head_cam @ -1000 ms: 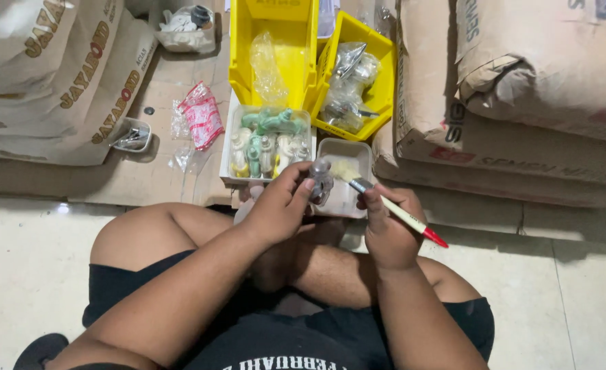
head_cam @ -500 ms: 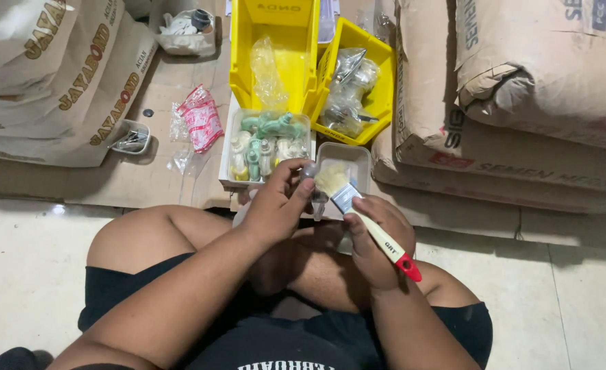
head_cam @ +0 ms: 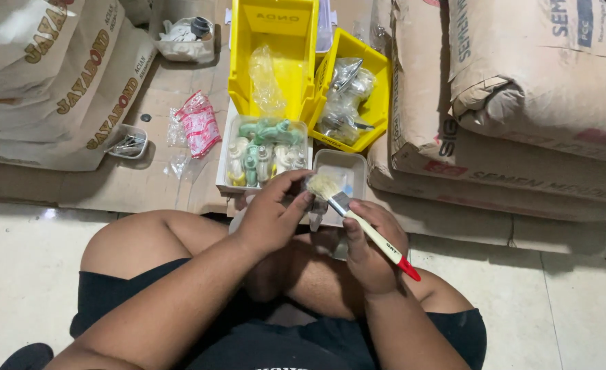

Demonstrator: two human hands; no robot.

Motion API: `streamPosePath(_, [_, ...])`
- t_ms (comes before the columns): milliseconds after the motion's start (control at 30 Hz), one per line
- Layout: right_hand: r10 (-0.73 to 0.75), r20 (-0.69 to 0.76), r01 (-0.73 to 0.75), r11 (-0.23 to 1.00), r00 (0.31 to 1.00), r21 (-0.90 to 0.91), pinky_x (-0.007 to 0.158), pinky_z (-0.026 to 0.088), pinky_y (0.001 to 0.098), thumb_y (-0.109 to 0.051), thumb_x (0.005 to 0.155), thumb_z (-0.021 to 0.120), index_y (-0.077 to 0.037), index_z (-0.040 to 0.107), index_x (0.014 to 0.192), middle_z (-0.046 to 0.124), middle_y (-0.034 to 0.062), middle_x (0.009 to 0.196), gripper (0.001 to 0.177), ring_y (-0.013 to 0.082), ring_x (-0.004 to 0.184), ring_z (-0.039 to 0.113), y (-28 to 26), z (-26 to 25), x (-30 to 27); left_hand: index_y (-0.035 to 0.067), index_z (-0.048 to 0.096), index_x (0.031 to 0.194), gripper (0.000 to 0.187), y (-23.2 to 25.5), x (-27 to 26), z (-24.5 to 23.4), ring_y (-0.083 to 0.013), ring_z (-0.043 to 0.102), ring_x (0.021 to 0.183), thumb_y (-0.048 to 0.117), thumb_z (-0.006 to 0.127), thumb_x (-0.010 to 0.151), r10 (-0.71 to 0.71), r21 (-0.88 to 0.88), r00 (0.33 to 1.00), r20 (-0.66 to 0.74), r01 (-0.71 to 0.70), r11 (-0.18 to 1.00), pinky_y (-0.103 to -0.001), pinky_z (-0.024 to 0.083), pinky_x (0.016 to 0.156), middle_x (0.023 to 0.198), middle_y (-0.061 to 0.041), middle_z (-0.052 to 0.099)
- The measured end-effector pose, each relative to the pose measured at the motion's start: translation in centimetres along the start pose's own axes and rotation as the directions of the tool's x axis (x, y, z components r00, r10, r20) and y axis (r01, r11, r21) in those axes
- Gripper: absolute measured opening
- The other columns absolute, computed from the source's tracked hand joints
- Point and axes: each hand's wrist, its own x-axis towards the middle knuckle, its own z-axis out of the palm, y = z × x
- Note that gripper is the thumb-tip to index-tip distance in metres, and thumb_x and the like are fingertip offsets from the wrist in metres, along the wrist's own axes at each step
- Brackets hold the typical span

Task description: Cleaning small hardware parts with a brush after removing them from plastic bags

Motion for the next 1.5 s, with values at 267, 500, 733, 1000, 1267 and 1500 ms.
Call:
streamPosePath(267, [-0.012, 0.004, 0.012, 0.999, 1.000, -0.030, 0.082, 0.058, 0.0432, -0.024, 0.094, 0.076, -0.002, 0.077, 0.099, 0.076, 0.0165, 0.092, 0.023, 0.0352, 0.086, 0.075, -1.0, -0.2, 0.7, 0.012, 0.066, 0.137, 0.037, 1.8, 0.2, -0.3, -0.0453, 0.062, 0.121, 0.019, 0.058, 0.101, -0.091, 0.010, 0.995, 0.026, 0.091, 0.996, -0.055, 0.049, 0.104, 0.122, -0.023, 0.071])
streamPosePath(500, [-0.001, 0.003, 0.001, 0.999, 1.000, -0.037, 0.080, 0.058, 0.0394, -0.024, 0.096, 0.073, -0.004, 0.076, 0.101, 0.076, 0.0133, 0.092, 0.021, 0.0291, 0.082, 0.075, -0.9, -0.5, 0.6, 0.004, 0.065, 0.136, 0.036, 2.8, 0.4, -0.6, -0.0495, 0.060, 0.123, 0.012, 0.049, 0.104, -0.037, -0.045, 0.999, 0.024, 0.038, 0.998, -0.057, 0.049, 0.103, 0.123, -0.029, 0.069])
streamPosePath(733, [0.048, 0.041, -0.046, 0.998, 0.998, -0.035, 0.083, 0.057, 0.0452, -0.019, 0.099, 0.071, 0.000, 0.075, 0.104, 0.075, 0.0211, 0.097, 0.020, 0.0376, 0.091, 0.074, 0.5, -0.5, 0.7, 0.005, 0.062, 0.140, 0.039, 3.5, 0.3, -1.4, -0.0498, 0.064, 0.114, 0.014, 0.044, 0.105, 0.039, 0.005, 0.997, 0.060, -0.039, 0.999, -0.058, 0.051, 0.098, 0.111, -0.025, 0.073])
streamPosePath(1000, [-0.008, 0.021, 0.009, 1.000, 1.000, -0.027, 0.081, 0.058, 0.0416, -0.019, 0.096, 0.074, -0.002, 0.076, 0.102, 0.076, 0.0170, 0.095, 0.018, 0.0335, 0.088, 0.075, 0.8, -0.3, 0.9, 0.005, 0.052, 0.141, 0.043, 1.5, -0.5, -0.3, -0.0446, 0.067, 0.113, 0.015, 0.058, 0.100, -0.106, -0.094, 0.993, 0.049, 0.110, 0.990, -0.058, 0.051, 0.098, 0.114, -0.027, 0.072])
streamPosePath(1267, [-0.048, 0.059, 0.051, 0.998, 0.997, -0.049, 0.081, 0.058, 0.0422, -0.023, 0.096, 0.074, -0.005, 0.076, 0.101, 0.076, 0.0153, 0.096, 0.019, 0.0342, 0.088, 0.075, 0.4, -0.3, 0.8, 0.016, 0.064, 0.135, 0.041, 1.6, -0.3, -0.4, -0.0439, 0.066, 0.119, 0.019, 0.068, 0.094, -0.178, -0.027, 0.983, 0.038, 0.179, 0.983, -0.054, 0.053, 0.099, 0.120, -0.021, 0.073])
streamPosePath(1500, [-0.102, 0.099, 0.107, 0.993, 0.990, -0.050, 0.079, 0.059, 0.0460, -0.025, 0.095, 0.075, -0.006, 0.076, 0.101, 0.076, 0.0162, 0.095, 0.020, 0.0381, 0.087, 0.075, -1.1, -0.2, 1.4, 0.013, 0.063, 0.138, 0.041, 2.0, 0.2, -0.9, -0.0436, 0.062, 0.124, 0.013, 0.063, 0.097, -0.132, -0.147, 0.988, 0.078, 0.142, 0.979, -0.055, 0.049, 0.104, 0.128, -0.023, 0.069])
